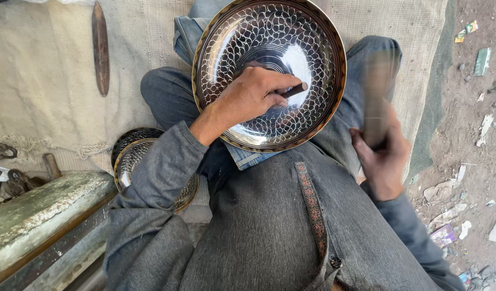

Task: The person sits cross-legged on the ground with a decorated metal tray on their lap. They hold a punch against the tray's center with one hand and strike it with a wooden mallet in the other, repeatedly repositioning the punch to work the patterned surface, and briefly turn the tray over.

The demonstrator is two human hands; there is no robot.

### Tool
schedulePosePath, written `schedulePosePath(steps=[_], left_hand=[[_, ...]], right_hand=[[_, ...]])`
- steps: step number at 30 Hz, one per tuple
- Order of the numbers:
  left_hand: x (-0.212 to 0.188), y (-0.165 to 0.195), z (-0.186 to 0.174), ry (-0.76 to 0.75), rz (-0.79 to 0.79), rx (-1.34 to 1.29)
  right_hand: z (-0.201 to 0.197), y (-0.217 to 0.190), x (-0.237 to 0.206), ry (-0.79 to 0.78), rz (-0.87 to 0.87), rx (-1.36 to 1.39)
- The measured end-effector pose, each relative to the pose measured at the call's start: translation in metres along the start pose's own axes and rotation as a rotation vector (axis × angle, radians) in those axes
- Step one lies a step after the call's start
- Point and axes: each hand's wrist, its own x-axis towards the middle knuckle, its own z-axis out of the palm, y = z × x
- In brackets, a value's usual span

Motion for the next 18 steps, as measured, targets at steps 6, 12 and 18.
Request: schedulePosePath(steps=[6,12,18], left_hand=[[-0.019,-0.003,0.024,0.289,-0.189,-0.069],[-0.034,0.010,0.053,0.685,-0.334,-0.093],[-0.038,0.021,0.069,0.974,-0.358,-0.137]], right_hand=[[-0.029,-0.050,0.075,-0.258,-0.152,-0.195],[-0.040,-0.100,0.135,-0.402,-0.554,-0.690],[-0.040,-0.143,0.157,-0.372,-0.859,-1.139]])
